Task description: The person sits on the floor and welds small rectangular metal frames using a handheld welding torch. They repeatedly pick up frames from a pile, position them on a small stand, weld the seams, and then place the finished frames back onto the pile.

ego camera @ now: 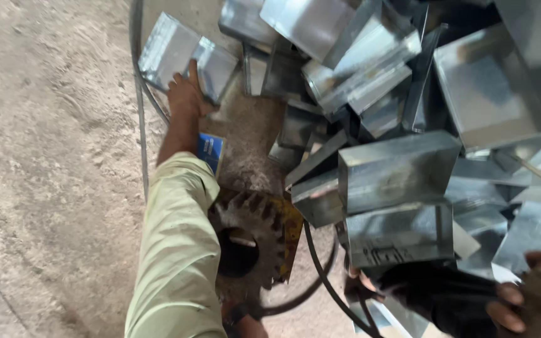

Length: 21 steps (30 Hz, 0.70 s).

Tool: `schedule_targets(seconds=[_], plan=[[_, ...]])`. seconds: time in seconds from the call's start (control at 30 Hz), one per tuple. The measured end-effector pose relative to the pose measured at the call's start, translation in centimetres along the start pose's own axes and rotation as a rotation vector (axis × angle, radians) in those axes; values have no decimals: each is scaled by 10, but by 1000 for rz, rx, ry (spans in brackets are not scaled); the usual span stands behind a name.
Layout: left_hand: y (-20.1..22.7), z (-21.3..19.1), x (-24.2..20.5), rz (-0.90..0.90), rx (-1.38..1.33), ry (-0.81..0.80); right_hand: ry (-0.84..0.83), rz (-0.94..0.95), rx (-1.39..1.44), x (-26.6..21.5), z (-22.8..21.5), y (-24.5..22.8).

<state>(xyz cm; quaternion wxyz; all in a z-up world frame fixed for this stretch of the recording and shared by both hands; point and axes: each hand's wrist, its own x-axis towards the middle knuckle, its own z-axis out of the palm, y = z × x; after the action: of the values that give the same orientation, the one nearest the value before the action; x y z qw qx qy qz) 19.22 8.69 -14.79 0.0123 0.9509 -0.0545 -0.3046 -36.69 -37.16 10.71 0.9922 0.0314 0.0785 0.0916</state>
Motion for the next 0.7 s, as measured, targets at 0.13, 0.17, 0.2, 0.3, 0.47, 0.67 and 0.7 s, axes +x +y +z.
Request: schedule_targets(seconds=[0.13, 0.17, 0.2, 0.3, 0.47, 0.67, 0.7], plan=[[-1, -33, -14, 75, -137, 108, -87, 164, 72, 55, 19, 19], [-2, -42, -25, 85, -192, 133, 93, 73, -68, 64, 46, 28], [-1, -50, -38, 121, -204, 166, 269, -24, -208, 62, 83, 46], [5, -86, -89, 249, -259, 269, 748, -391, -710, 95, 147, 116], [48, -113, -219, 568, -547, 402, 784, -474, -826, 112, 199, 155], [154, -106, -365, 862, -504, 511, 494, -654, -754, 99, 195, 144], [170, -97, -381, 917, -413, 546, 416, -677, -735, 95, 193, 139]])
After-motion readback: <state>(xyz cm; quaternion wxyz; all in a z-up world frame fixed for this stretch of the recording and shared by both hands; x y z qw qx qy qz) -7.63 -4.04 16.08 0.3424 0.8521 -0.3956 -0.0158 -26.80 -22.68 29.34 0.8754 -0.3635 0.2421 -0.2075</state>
